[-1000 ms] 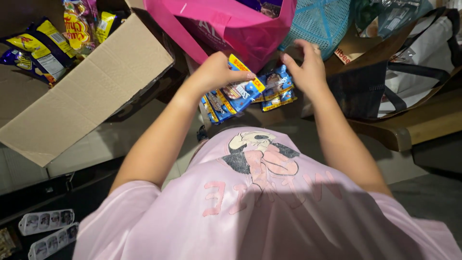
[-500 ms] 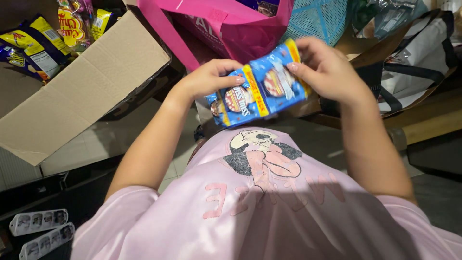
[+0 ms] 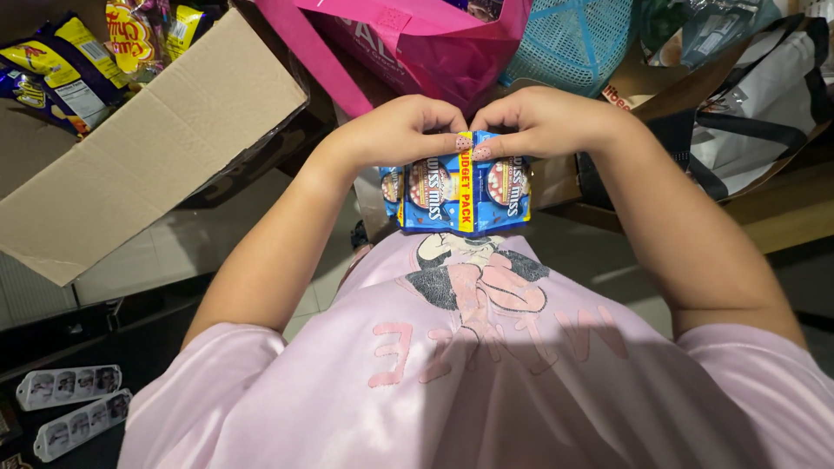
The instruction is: The person unpacks a pink shopping bag, cuts open a multi-pack of Swiss Miss hot cocoa mix with scissors, separates the individual sachets, and places them on the table. They then transfer various snack items from a cardboard box into the pink bag.
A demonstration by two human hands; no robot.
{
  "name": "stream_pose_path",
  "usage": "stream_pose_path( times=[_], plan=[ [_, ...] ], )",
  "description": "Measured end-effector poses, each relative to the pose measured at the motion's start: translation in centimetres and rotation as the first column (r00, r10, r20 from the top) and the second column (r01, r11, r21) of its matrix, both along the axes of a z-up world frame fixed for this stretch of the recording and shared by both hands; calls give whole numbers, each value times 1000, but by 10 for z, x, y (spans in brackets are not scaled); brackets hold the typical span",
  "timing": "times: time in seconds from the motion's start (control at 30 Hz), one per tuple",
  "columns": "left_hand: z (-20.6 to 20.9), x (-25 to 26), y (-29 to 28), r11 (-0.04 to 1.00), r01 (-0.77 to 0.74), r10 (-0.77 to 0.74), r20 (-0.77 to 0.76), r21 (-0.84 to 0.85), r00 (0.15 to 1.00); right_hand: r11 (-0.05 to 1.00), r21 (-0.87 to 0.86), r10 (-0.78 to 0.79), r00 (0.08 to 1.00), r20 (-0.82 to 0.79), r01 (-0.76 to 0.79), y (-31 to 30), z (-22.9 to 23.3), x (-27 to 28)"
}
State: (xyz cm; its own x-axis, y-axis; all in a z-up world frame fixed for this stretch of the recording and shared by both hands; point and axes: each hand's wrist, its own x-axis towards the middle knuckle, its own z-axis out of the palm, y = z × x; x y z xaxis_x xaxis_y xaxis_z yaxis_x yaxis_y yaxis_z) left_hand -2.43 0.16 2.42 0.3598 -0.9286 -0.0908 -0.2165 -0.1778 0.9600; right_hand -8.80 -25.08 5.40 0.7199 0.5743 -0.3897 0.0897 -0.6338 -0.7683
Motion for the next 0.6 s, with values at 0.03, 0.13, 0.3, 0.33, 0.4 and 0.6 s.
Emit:
stream_pose_path(
  times=[0.03, 0.13, 0.3, 0.33, 0.4, 0.6],
  plan=[
    [-1, 0, -1, 1000, -9, 8, 8, 15, 1000, 1000, -13, 5, 1000, -12, -5, 0, 1, 0],
    [-7, 1, -4, 998, -56, 56, 1, -11, 998, 998, -41, -48, 998, 32, 50, 3, 6, -2],
    [-24, 13, -2, 966, -250, 231, -202, -72, 952, 997, 73, -65, 699, 713, 19, 6, 24, -31],
    [-27, 16, -2, 954, -282, 249, -248, -107, 936, 994, 104, -65, 651, 756, -21, 8, 24, -42],
    [-33, 19, -2, 936, -339, 296, -318, -91, 901, 993, 97, -47, 542, 839, -64, 18, 20, -61],
    [-39, 18, -4, 937, -342, 301, -336, -69, 892, 981, 190, -166, 617, 769, 26, 31, -5, -77]
  ],
)
